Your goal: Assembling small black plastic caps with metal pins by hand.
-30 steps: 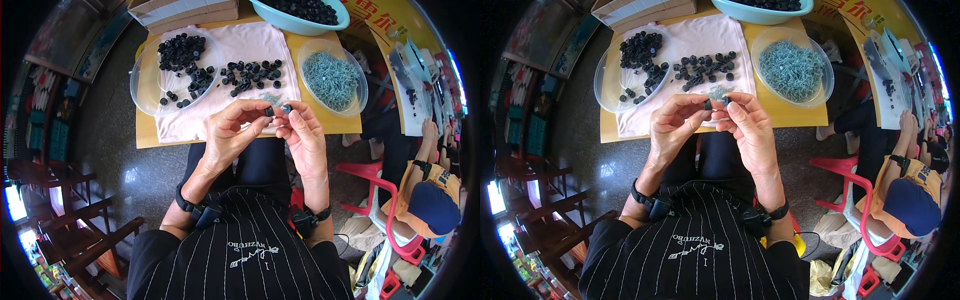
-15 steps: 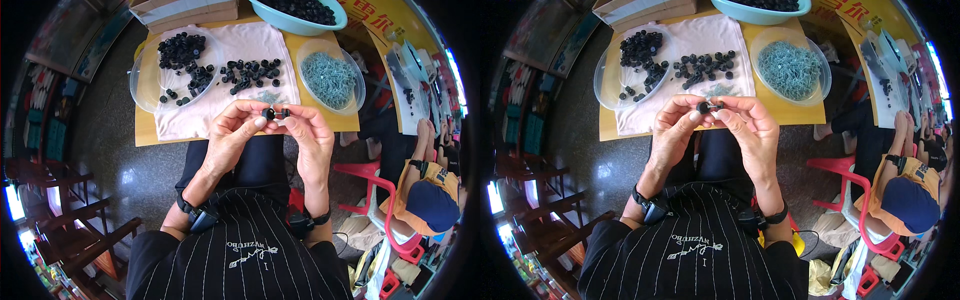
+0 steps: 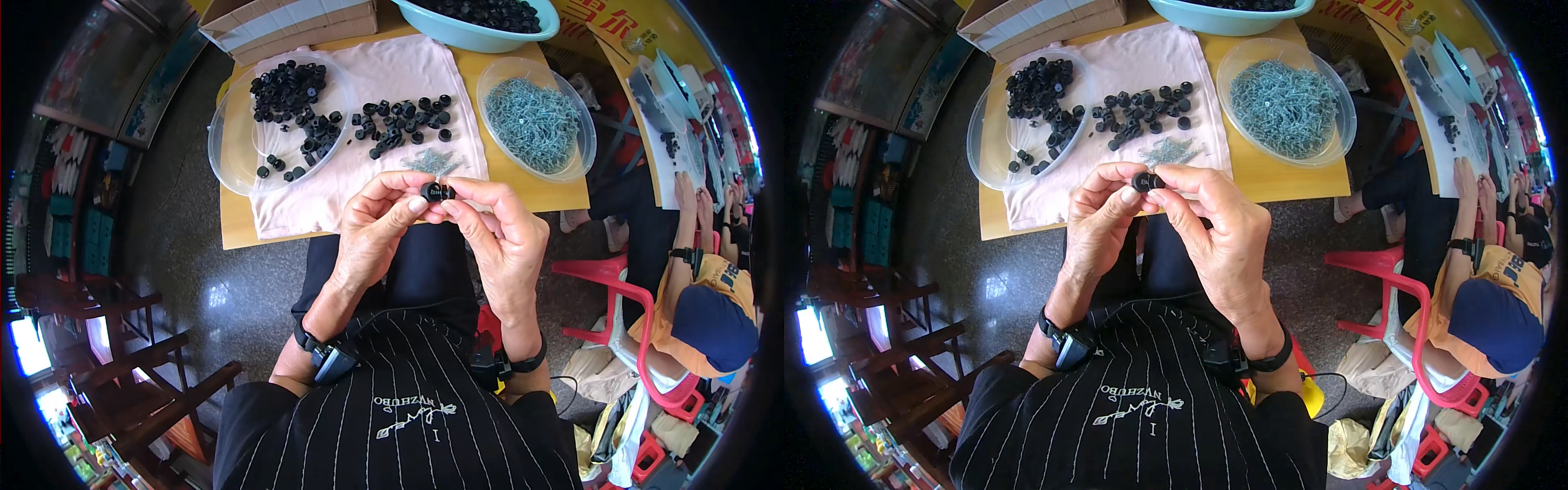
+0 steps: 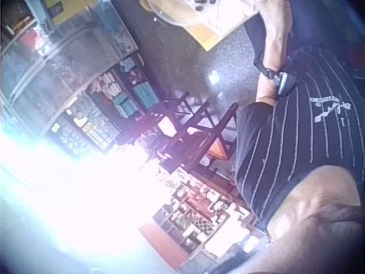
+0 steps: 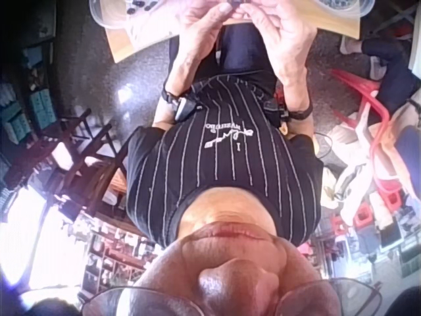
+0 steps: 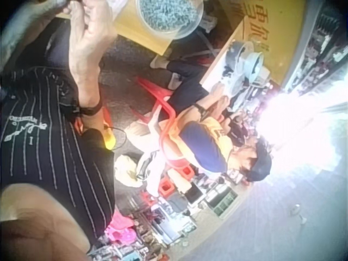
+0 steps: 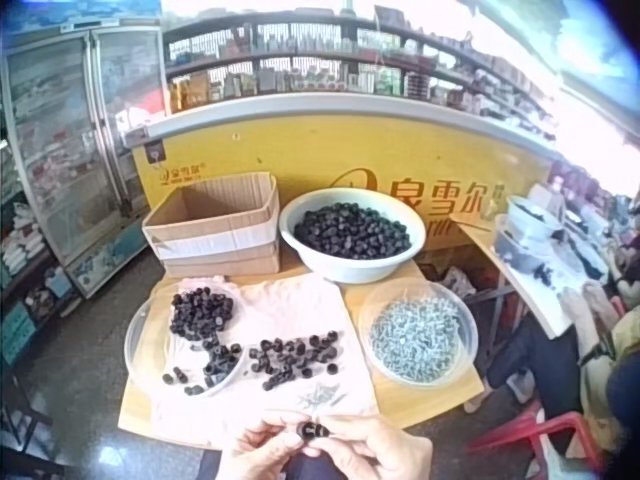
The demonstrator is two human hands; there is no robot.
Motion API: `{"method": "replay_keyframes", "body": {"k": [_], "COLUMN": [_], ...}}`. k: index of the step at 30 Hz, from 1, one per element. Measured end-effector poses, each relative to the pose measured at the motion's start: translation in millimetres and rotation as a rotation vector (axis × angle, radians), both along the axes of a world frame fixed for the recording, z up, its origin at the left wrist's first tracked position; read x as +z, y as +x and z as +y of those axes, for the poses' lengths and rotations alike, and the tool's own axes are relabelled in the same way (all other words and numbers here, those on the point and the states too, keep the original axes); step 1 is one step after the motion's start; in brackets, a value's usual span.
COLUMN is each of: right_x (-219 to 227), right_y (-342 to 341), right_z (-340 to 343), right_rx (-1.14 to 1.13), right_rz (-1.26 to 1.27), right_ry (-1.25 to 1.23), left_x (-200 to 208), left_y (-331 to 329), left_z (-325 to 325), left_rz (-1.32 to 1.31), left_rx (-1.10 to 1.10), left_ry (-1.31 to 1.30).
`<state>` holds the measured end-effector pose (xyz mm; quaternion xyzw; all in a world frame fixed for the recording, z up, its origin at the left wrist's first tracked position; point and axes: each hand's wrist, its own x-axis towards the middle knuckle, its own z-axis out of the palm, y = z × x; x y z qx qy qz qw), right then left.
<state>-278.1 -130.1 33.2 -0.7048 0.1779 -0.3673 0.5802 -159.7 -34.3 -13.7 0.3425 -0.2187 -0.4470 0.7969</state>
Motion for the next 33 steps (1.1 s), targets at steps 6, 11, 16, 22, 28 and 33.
{"method": "replay_keyframes", "body": {"k": [6,11,16,22,28,33], "right_x": [-5,-7,-10,-11,-11,-17], "right_y": [-1,-2,-4,-5,-6,-6], "right_z": [-2,-4,-4,-5,-3,-7], "right_rx": [-0.038,-0.088,-0.108,-0.111,-0.113,-0.060], "right_rz": [0.026,0.075,0.086,0.089,0.094,0.107], "right_ry": [-0.098,-0.252,-0.288,-0.365,-0.254,-0.166], "left_x": [0,-2,-2,-4,-6,-9], "left_y": [-1,-1,-3,-2,-2,-1], "left_z": [0,-2,-4,-4,-5,-5], "left_rz": [-0.170,-0.202,-0.219,-0.272,-0.328,-0.393], "left_rx": [0.057,0.070,0.074,0.083,0.090,0.111], "left_ry": [0.061,0.052,0.042,0.031,0.006,0.015]}}
